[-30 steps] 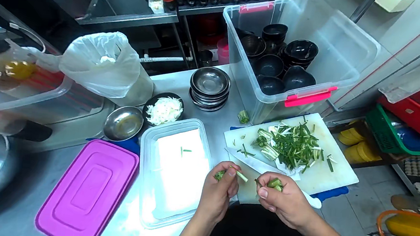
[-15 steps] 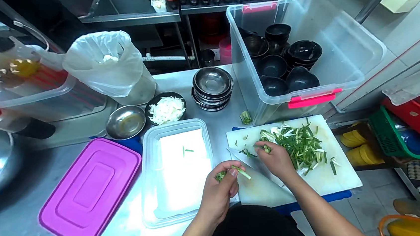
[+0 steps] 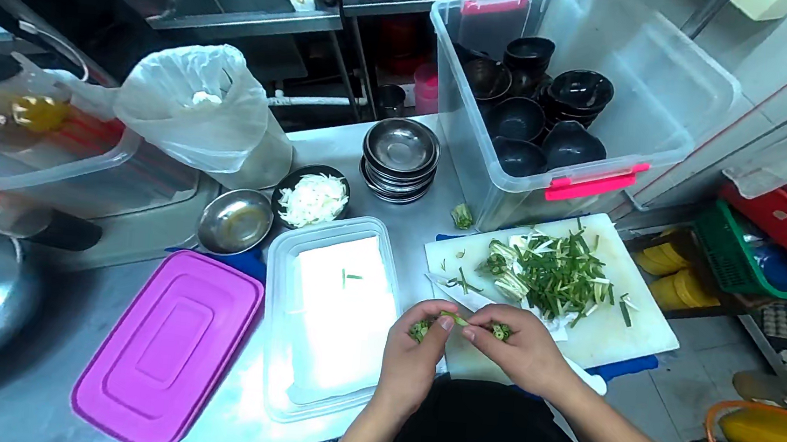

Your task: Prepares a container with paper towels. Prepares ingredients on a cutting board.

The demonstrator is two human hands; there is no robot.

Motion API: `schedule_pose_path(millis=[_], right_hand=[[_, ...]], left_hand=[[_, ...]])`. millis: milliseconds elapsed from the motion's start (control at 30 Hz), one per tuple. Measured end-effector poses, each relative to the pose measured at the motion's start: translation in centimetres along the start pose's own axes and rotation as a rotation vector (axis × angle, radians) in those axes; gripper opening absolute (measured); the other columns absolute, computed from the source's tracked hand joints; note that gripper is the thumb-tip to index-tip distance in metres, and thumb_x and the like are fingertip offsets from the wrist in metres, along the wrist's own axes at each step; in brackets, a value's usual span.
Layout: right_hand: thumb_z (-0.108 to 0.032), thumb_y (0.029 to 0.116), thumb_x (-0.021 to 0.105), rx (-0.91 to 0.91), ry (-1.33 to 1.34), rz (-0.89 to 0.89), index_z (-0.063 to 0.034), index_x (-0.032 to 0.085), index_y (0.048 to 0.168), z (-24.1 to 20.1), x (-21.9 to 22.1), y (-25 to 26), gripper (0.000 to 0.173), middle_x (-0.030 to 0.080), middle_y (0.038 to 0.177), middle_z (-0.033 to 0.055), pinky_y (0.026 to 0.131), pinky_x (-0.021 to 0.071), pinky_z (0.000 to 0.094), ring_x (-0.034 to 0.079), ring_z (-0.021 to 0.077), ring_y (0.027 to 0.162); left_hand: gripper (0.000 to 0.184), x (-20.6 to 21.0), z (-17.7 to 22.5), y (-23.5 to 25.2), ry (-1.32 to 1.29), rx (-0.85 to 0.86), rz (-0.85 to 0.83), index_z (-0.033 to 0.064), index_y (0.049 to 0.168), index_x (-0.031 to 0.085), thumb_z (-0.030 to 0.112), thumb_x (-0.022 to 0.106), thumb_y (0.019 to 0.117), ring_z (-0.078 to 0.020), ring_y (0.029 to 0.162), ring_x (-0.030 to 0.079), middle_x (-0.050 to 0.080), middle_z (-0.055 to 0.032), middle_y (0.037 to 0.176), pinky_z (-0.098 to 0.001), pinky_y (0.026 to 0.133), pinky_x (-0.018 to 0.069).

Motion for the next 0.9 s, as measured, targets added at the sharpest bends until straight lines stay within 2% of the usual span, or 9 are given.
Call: schedule_pose_path(millis=[67, 200, 300, 400, 600, 767, 900], right_hand=[[-0.029, 0.0978, 0.068, 0.015, 0.045, -0.024, -0.016, 0.077, 0.095, -0.1, 0.0, -0.2, 0.016, 0.069, 0.083, -0.0074, 0.066, 0.0524, 0.0201, 0.061, 0.0006, 0.073], [-0.028, 0.0974, 0.069, 0.147, 0.347, -0.083, -0.0132, 0.076, 0.095, 0.8, 0.6, -0.6, 0.017, 0.062, 0.07, -0.0057, 0.051, 0.041, 0.0189, 0.049, 0.0007, 0.055], [-0.026, 0.0969, 0.069, 0.211, 0.512, -0.101, -0.0121, 0.076, 0.095, 1.1, 1.0, -1.0, 0.015, 0.063, 0.07, -0.0038, 0.051, 0.042, 0.0181, 0.05, 0.001, 0.055], [-0.025, 0.0975, 0.067, 0.213, 0.61, -0.115, -0.0116, 0.074, 0.092, 1.1, 1.2, -1.1, 0.016, 0.058, 0.066, -0.0039, 0.051, 0.0428, 0.0191, 0.05, 0.0021, 0.054], [-0.025, 0.0989, 0.065, 0.262, 0.604, -0.102, -0.01, 0.07, 0.093, 1.1, 1.4, -1.3, 0.017, 0.053, 0.063, -0.005, 0.05, 0.042, 0.0194, 0.048, 0.0026, 0.052], [-0.039, 0.0995, 0.066, 0.234, 0.567, -0.077, -0.0109, 0.071, 0.098, 1.4, 1.3, -1.4, 0.029, 0.054, 0.064, -0.005, 0.051, 0.0425, 0.0191, 0.049, 0.0026, 0.053], [-0.028, 0.0978, 0.069, 0.192, 0.52, -0.112, -0.011, 0.072, 0.099, 1.3, 1.3, -1.5, 0.017, 0.058, 0.069, -0.0054, 0.051, 0.0426, 0.0192, 0.049, 0.0016, 0.054]], left_hand=[[0.018, 0.0, 0.2, -0.1, 0.039, 0.013, -0.019, 0.0072, 0.111, 0.073, 0.016, 0.065, 0.0984, -0.0073, 0.056, 0.047, 0.063, -0.0073, 0.082, -0.0213, 0.05, 0.0395], [0.018, 0.1, 0.3, -0.4, 0.07, 0.035, -0.05, 0.0075, 0.11, 0.074, 0.018, 0.064, 0.0985, -0.0073, 0.057, 0.048, 0.065, -0.0079, 0.085, -0.0215, 0.05, 0.0403], [0.018, 0.3, 0.4, -0.5, 0.077, 0.05, -0.068, 0.0071, 0.111, 0.074, 0.016, 0.063, 0.0986, -0.0075, 0.057, 0.048, 0.064, -0.0078, 0.084, -0.0215, 0.051, 0.0405], [0.018, 0.4, 0.4, -0.7, 0.064, 0.063, -0.08, 0.0061, 0.11, 0.074, 0.014, 0.062, 0.0985, -0.0063, 0.056, 0.047, 0.064, -0.0073, 0.084, -0.0208, 0.05, 0.0401], [0.02, 0.5, 0.1, -0.8, 0.023, 0.038, -0.073, 0.0039, 0.113, 0.073, 0.014, 0.062, 0.0989, -0.0053, 0.057, 0.048, 0.067, -0.0099, 0.093, -0.0203, 0.05, 0.0395], [0.021, 0.4, 0.0, -0.8, 0.005, 0.033, -0.058, 0.0042, 0.114, 0.073, 0.013, 0.061, 0.099, -0.005, 0.058, 0.047, 0.068, -0.0111, 0.097, -0.0195, 0.05, 0.0387], [0.017, 0.4, 0.1, -0.7, 0.061, 0.068, -0.073, 0.0064, 0.108, 0.073, 0.013, 0.062, 0.0975, -0.0068, 0.06, 0.05, 0.069, -0.0104, 0.101, -0.0213, 0.051, 0.0411]])
Point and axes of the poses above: each hand's wrist, its own y-axis towards the middle knuckle, its own x-axis out of the palm, z = x × y, the point moved 6 cm from there along y, towards the middle knuckle
